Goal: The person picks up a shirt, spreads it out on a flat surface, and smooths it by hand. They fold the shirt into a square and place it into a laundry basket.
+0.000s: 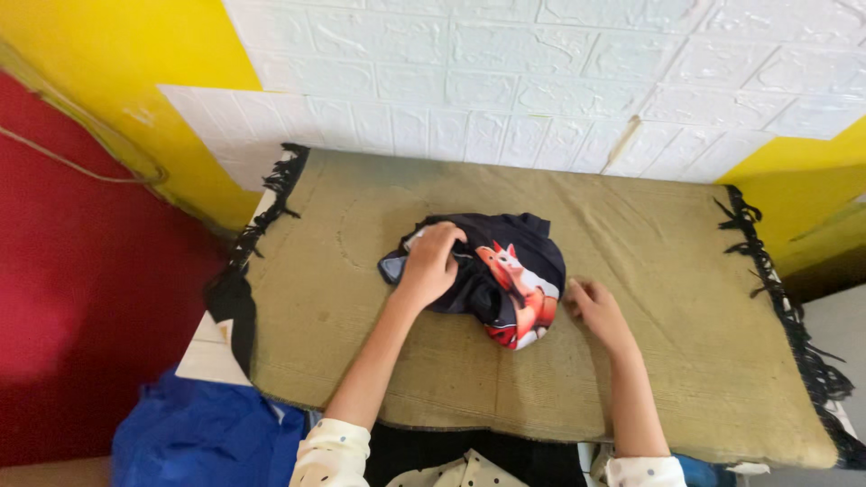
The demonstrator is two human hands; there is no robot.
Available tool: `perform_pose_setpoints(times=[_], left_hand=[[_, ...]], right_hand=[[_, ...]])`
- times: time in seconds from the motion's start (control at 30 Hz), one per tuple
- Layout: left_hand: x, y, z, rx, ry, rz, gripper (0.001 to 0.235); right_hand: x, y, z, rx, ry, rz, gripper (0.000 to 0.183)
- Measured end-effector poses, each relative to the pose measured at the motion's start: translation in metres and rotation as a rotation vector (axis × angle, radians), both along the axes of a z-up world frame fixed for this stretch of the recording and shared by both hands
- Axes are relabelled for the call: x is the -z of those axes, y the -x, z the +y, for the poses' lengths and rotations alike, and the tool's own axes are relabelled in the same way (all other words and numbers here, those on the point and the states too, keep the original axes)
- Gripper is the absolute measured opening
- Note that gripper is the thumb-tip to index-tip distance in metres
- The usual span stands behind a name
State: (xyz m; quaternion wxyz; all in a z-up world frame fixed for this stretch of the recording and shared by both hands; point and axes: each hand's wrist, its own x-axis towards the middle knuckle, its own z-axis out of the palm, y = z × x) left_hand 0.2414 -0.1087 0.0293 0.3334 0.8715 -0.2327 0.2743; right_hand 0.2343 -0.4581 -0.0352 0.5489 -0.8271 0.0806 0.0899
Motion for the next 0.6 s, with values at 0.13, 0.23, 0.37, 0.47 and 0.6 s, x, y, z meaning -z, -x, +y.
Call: perform_pose_setpoints(times=[0.13, 0.23, 0.37, 0.47, 0.6], left_hand=[[-0.004, -0.020, 0.002, -0.208, -0.041, 0.094, 0.089], [0.004, -0.032, 0.011, -0.307, -0.090, 0.374, 0.102], [0.016, -0.045, 0.030, -0.255, -0.224, 0.430, 0.059], [0.011, -0.045, 0.056, -0.073, 0.029, 0.436, 0.044], [-0.014, -0.042, 0.082, 0.192, 0.391, 0.768, 0.030]], right_hand=[[-0.012, 0.045, 0.009, -0.132, 0.241, -0.252, 0.047], [-0.012, 0.067, 0.031, -0.261, 0.386, -0.378, 0.043], [-0.005, 0.063, 0.045, -0.253, -0.137, -0.307, 0.036], [-0.015, 0.053, 0.022, 0.039, -0.728, -0.178, 0.039], [-0.066, 0.026, -0.039, 0.089, -0.664, -0.127, 0.030]])
